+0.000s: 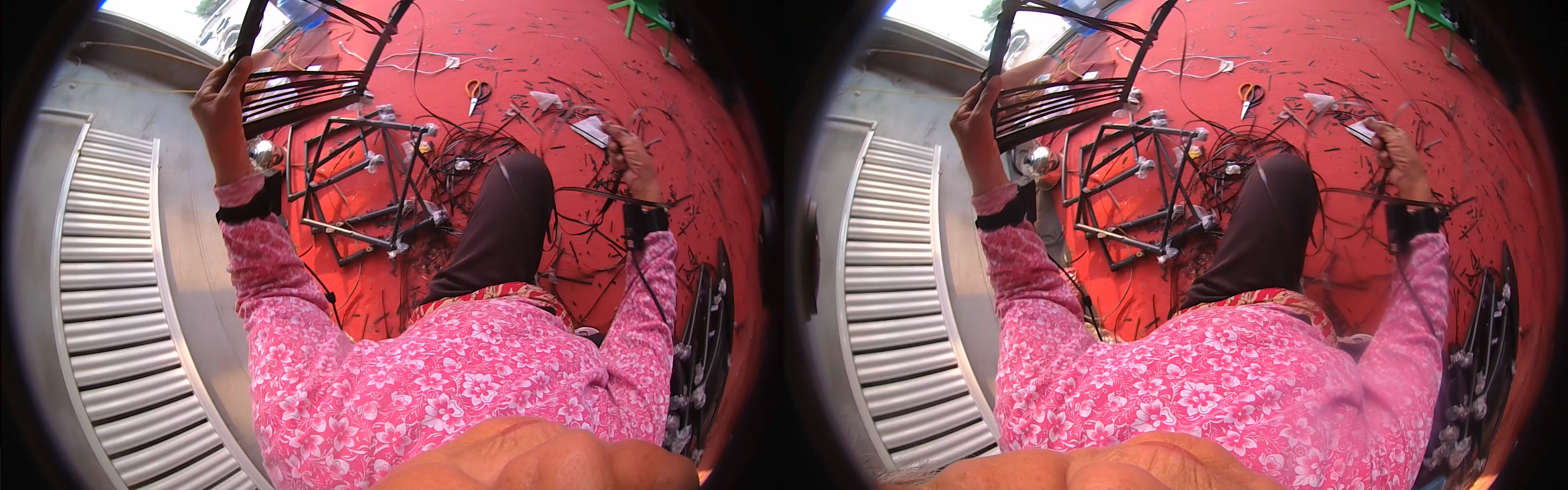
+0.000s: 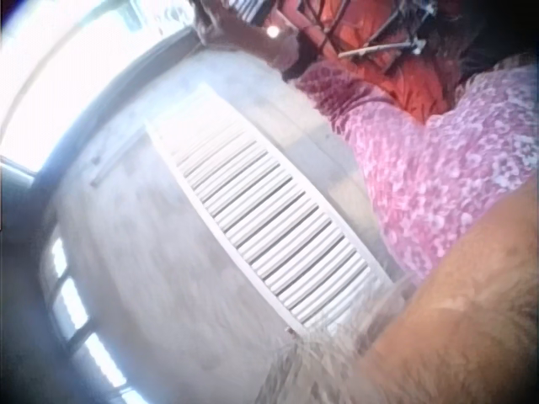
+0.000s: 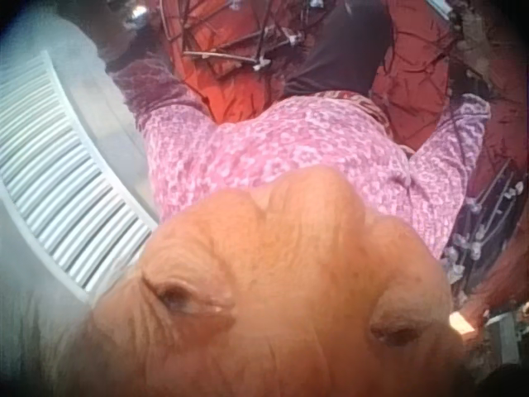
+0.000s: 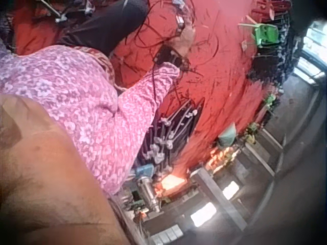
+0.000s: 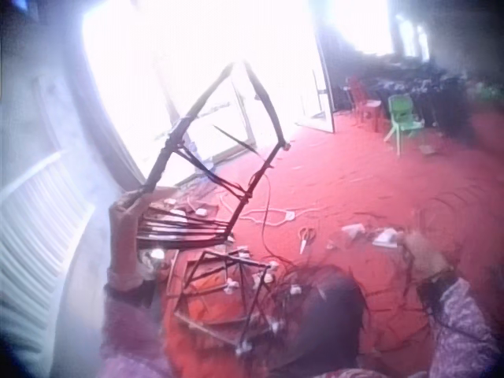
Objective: The person sits on the floor and assembles a metal frame by hand, bending and interlocking black metal rods into a circular structure. The person repeatedly adjusts the alignment of the rods and secures them together without using visible tools.
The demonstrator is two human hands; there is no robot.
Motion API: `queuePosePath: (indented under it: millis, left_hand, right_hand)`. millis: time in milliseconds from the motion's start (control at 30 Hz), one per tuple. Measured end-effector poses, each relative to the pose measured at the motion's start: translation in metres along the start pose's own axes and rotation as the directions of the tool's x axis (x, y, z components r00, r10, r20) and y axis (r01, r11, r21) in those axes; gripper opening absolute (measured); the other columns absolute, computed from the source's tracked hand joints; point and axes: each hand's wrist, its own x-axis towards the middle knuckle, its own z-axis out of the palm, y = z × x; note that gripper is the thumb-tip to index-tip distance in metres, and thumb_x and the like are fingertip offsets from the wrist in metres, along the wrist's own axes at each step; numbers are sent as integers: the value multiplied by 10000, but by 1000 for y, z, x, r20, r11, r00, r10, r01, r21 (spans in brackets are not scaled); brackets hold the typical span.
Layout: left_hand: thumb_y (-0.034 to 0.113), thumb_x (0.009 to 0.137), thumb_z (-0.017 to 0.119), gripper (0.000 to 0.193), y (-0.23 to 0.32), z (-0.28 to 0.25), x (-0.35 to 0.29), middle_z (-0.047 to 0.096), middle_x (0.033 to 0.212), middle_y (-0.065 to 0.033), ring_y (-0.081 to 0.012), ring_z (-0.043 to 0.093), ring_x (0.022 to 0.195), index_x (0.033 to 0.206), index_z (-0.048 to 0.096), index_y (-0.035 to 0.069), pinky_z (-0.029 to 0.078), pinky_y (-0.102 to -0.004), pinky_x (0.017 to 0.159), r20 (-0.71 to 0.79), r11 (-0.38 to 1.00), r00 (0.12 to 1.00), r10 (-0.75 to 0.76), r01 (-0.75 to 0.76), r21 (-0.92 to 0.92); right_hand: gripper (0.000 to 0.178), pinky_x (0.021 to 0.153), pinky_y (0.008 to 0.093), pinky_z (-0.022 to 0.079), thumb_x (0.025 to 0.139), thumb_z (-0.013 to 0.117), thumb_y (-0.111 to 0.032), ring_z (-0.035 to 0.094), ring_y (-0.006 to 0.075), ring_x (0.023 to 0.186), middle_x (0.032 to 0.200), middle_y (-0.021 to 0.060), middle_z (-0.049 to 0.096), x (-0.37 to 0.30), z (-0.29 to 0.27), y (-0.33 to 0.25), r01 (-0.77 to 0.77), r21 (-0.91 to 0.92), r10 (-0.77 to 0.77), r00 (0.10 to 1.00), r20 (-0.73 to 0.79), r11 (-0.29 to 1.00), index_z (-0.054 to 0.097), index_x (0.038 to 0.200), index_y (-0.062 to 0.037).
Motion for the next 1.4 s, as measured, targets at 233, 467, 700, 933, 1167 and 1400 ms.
queuePosePath:
  millis: [233, 467, 700, 933, 1167, 1400]
  left_hand:
    - [184, 914, 721, 249, 55, 31, -44, 596, 759, 35, -35, 519, 656, 1059, 722, -18, 383, -183, 581, 114, 997, 991, -63, 67, -27]
    - [178, 942, 634, 231, 91, 39, -68, 620, 780, 11, -37, 545, 662, 1054, 694, -15, 405, -175, 577, 219, 992, 976, -9, 37, -122]
    - [180, 933, 624, 339, 109, 41, -75, 648, 819, -10, -36, 564, 724, 1161, 671, -66, 420, -161, 641, 229, 976, 973, 5, 45, -212]
    - [200, 948, 633, 350, 105, 43, -70, 651, 825, -13, -46, 580, 707, 1170, 663, -68, 440, -165, 640, 228, 957, 973, 46, 22, -288]
    - [181, 956, 650, 317, 96, 48, -61, 663, 812, -4, -24, 585, 683, 1170, 678, -51, 450, -148, 620, 229, 952, 973, -5, 74, -296]
    - [227, 986, 585, 366, 75, 47, -43, 715, 903, -159, -133, 692, 699, 1191, 620, -75, 563, -236, 615, 313, 969, 948, -57, 128, -213]
  right_hand:
    - [159, 385, 154, 256, 940, 712, -279, 455, -15, 472, 691, -64, 622, -3, 0, 11, 122, -1, -122, 987, -105, 992, 717, 978, -124]
    - [227, 463, 159, 336, 941, 708, -291, 524, 5, 582, 895, -44, 727, 23, 13, 12, 293, 54, -277, 940, -199, 955, 722, 1086, -116]
    - [404, 497, 225, 389, 1014, 601, -309, 642, 151, 756, 1357, 59, 600, 47, 18, -24, 477, 363, -443, 879, -178, 801, 540, 1355, -101]
    - [465, 489, 226, 361, 1014, 605, -345, 527, 74, 649, 944, 10, 604, 45, 1, -37, 306, 460, -458, 849, 264, 833, 533, 1356, -37]
    - [196, 438, 199, 270, 1009, 619, -248, 376, 5, 524, 744, -88, 517, -9, -65, -33, 351, 18, -351, 932, 89, 936, 665, 1082, -72]
    - [208, 436, 216, 221, 965, 671, -307, 325, 6, 484, 662, -117, 443, -66, -185, -50, 150, -477, -247, 957, -149, 866, 703, 1024, -110]
